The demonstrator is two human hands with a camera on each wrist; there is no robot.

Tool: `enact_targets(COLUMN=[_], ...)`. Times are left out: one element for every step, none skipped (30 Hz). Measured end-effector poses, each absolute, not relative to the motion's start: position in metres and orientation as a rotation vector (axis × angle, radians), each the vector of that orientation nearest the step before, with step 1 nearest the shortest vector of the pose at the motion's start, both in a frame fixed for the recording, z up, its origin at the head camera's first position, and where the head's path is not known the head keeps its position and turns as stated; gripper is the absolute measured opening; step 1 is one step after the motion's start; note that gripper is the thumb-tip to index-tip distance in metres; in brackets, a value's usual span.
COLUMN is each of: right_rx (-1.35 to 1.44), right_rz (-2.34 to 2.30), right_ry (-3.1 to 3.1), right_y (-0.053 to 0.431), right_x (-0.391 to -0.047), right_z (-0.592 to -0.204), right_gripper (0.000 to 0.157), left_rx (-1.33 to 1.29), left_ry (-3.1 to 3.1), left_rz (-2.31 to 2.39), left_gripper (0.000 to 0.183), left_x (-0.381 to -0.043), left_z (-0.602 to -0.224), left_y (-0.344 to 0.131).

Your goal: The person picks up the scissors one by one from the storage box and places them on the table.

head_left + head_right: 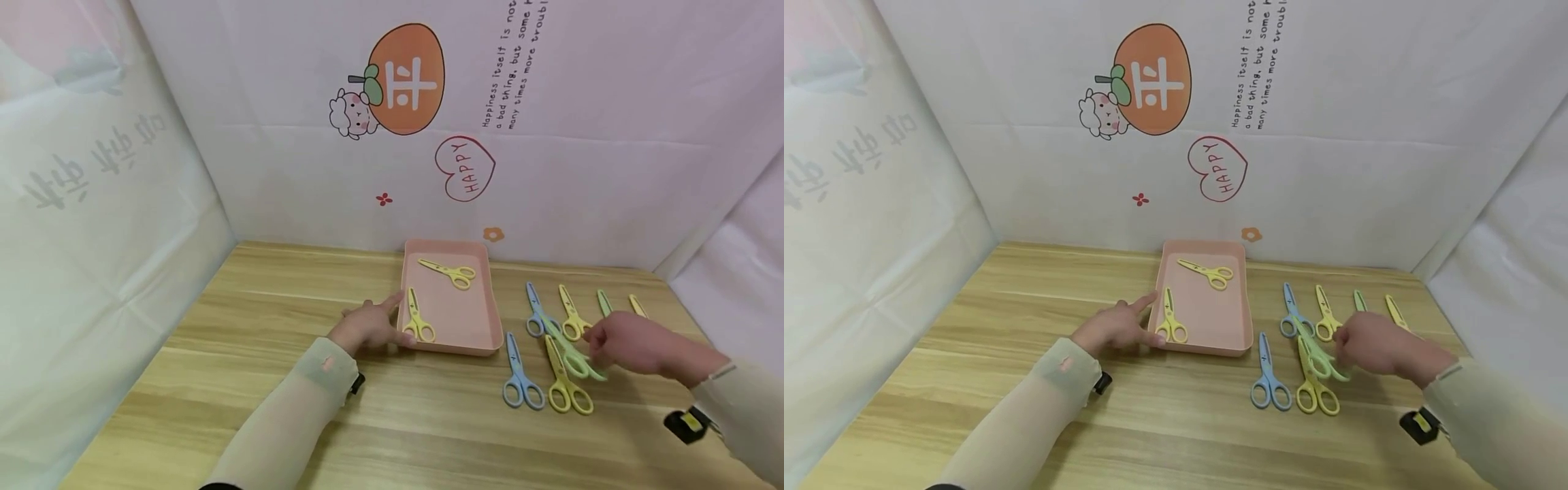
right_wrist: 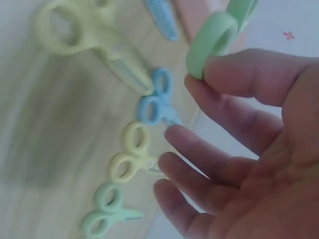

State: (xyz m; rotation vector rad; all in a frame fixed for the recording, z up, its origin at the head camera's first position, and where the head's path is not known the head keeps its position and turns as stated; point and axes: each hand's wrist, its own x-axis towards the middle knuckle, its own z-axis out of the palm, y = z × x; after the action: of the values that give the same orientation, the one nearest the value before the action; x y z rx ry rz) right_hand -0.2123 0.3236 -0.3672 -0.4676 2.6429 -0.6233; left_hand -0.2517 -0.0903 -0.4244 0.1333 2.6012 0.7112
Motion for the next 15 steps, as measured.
enact_targets(right_rx=[-0.503,-0.548,-0.56,-0.571,-0.59,-0.598,-0.594,-0.579,-0.564,-0.541,-0.52,-0.503,-0.489,-0.488,-0.478], right_rz=[-0.578,-0.527,-0.484,-0.446,-0.406,-0.374,-0.363,-0.355,-0.343,-0.343,-0.347,-0.348,-0.356,-0.365,-0.368], right_ry=[2.684,2.726,2.758,2.78,2.803,2.82,2.822,2.816,2.812,2.801,2.791,2.785,2.775,2.766,2.76], right_y=[0.327,0.331,0.335,0.339,0.344,0.349,0.354,0.359,0.363,0.368,0.372,0.376,0.379,0.381,0.383], right_x=[-0.208,-0.204,-0.2,-0.197,-0.193,-0.191,-0.188,-0.186,-0.185,-0.183,-0.182,-0.18,-0.179,-0.177,-0.175], right_z=[-0.37,-0.371,-0.372,-0.373,-0.374,-0.375,-0.376,-0.378,-0.38,-0.383,-0.387,-0.39,-0.394,-0.398,-0.402], right_gripper=[0.021,0.022,0.023,0.023,0.025,0.027,0.028,0.028,0.027,0.027,0.026,0.025,0.024,0.023,0.023], left_rx=[0.132,0.137,0.141,0.146,0.146,0.147,0.148,0.148,0.145,0.143,0.138,0.138,0.137,0.136,0.136], left_ry=[2.6,2.602,2.604,2.606,2.606,2.606,2.608,2.609,2.608,2.608,2.607,2.607,2.606,2.604,2.603], left_rz=[0.713,0.711,0.707,0.7,0.698,0.697,0.691,0.689,0.692,0.696,0.699,0.699,0.702,0.704,0.705], left_gripper=[0.107,0.107,0.107,0.107,0.107,0.107,0.107,0.106,0.106,0.106,0.106,0.105,0.105,0.105,0.105], left_x=[-0.251,-0.251,-0.251,-0.251,-0.251,-0.251,-0.251,-0.252,-0.252,-0.252,-0.252,-0.252,-0.253,-0.253,-0.253], left_z=[-0.424,-0.424,-0.425,-0.425,-0.425,-0.425,-0.425,-0.425,-0.424,-0.424,-0.424,-0.424,-0.424,-0.424,-0.425], left_y=[-0.09,-0.089,-0.089,-0.088,-0.088,-0.088,-0.088,-0.088,-0.088,-0.089,-0.089,-0.089,-0.089,-0.09,-0.09])
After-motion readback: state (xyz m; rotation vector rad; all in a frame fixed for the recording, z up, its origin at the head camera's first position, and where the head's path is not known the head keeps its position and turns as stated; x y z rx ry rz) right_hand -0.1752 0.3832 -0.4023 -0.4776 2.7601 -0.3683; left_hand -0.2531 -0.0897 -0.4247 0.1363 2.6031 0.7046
